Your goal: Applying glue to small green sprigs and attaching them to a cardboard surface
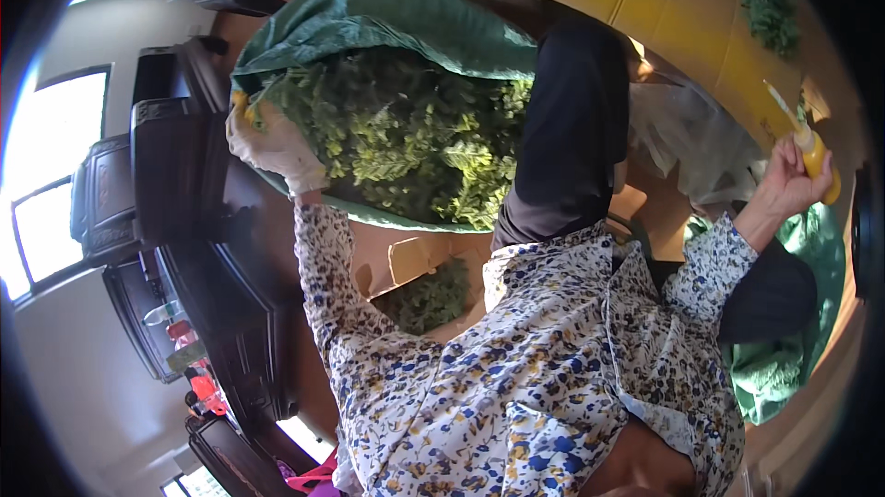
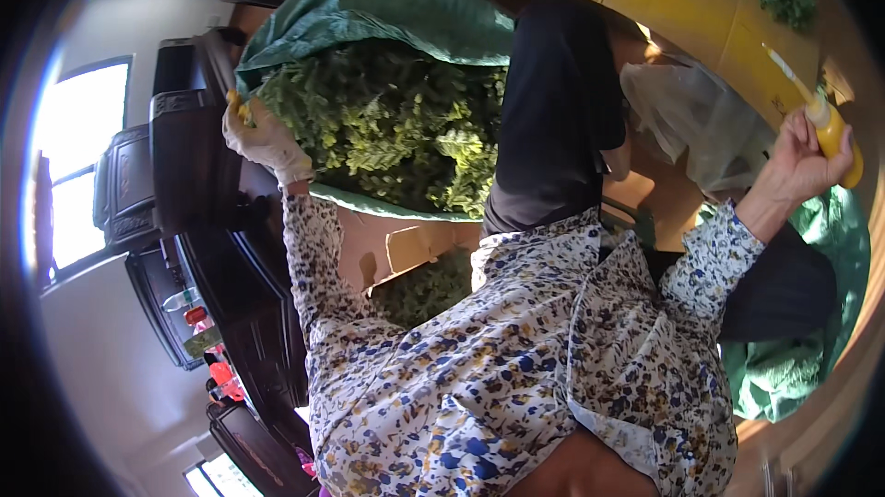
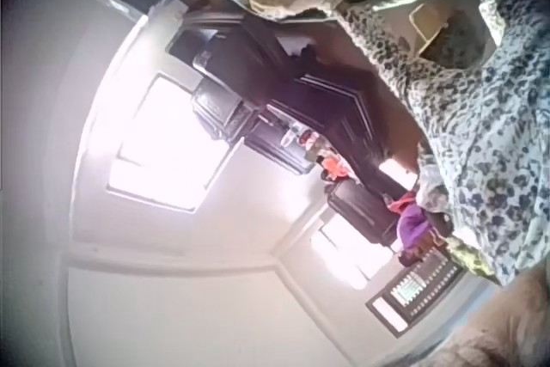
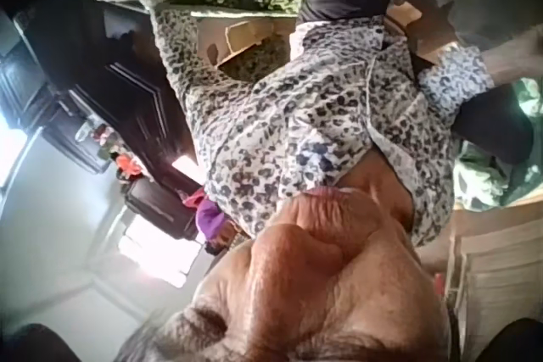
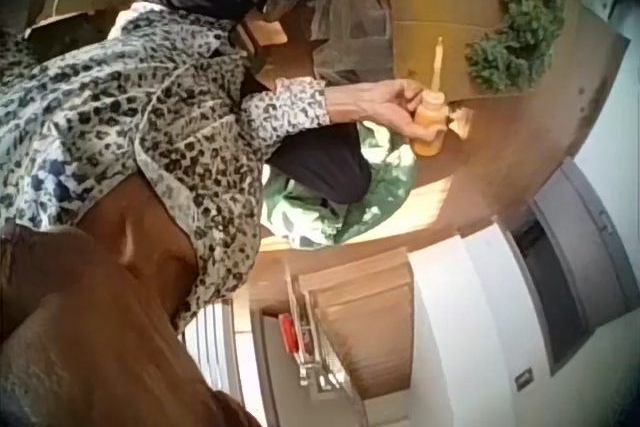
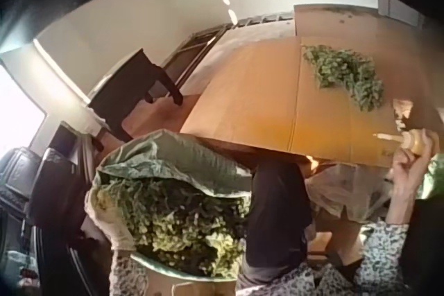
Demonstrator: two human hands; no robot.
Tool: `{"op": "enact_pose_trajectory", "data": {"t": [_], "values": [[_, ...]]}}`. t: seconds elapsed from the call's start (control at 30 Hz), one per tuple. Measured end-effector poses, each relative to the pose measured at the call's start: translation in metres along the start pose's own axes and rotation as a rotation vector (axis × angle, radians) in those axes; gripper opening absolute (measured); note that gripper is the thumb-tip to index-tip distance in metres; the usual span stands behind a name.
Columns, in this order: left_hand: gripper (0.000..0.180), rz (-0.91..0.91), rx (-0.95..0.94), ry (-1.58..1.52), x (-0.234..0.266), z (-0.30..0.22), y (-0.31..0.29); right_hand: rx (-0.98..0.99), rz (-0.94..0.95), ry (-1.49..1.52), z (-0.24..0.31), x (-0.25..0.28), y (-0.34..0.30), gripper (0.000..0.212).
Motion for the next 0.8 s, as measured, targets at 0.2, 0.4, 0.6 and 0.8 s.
{"op": "enact_pose_trajectory", "data": {"t": [0.2,0.4,0.6,0.8], "values": [[0.041,0.676,-0.721,0.117,-0.079,-0.124,-0.129,-0.047,0.015,0.033,-0.009,-0.023,-0.009,0.026],[0.019,0.856,-0.877,0.477,-0.185,-0.115,-0.163,-0.066,0.019,0.001,0.0,-0.031,-0.018,0.026],[0.009,0.656,-0.534,-0.061,-0.211,-0.148,-0.107,-0.005,-0.021,0.005,0.016,-0.019,-0.01,0.037],[0.019,1.096,-0.621,0.187,-0.257,-0.194,-0.136,-0.047,-0.005,0.149,0.028,-0.022,-0.009,0.034]]}}
Point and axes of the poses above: each hand's wrist, its own y-axis towards the middle knuckle, its own x-axis out of the back of the hand, z = x × y, the point moved 9 cm from there along y, towards the middle knuckle, and after that the axes turned 13 degrees about x, right-handed, at the moved point
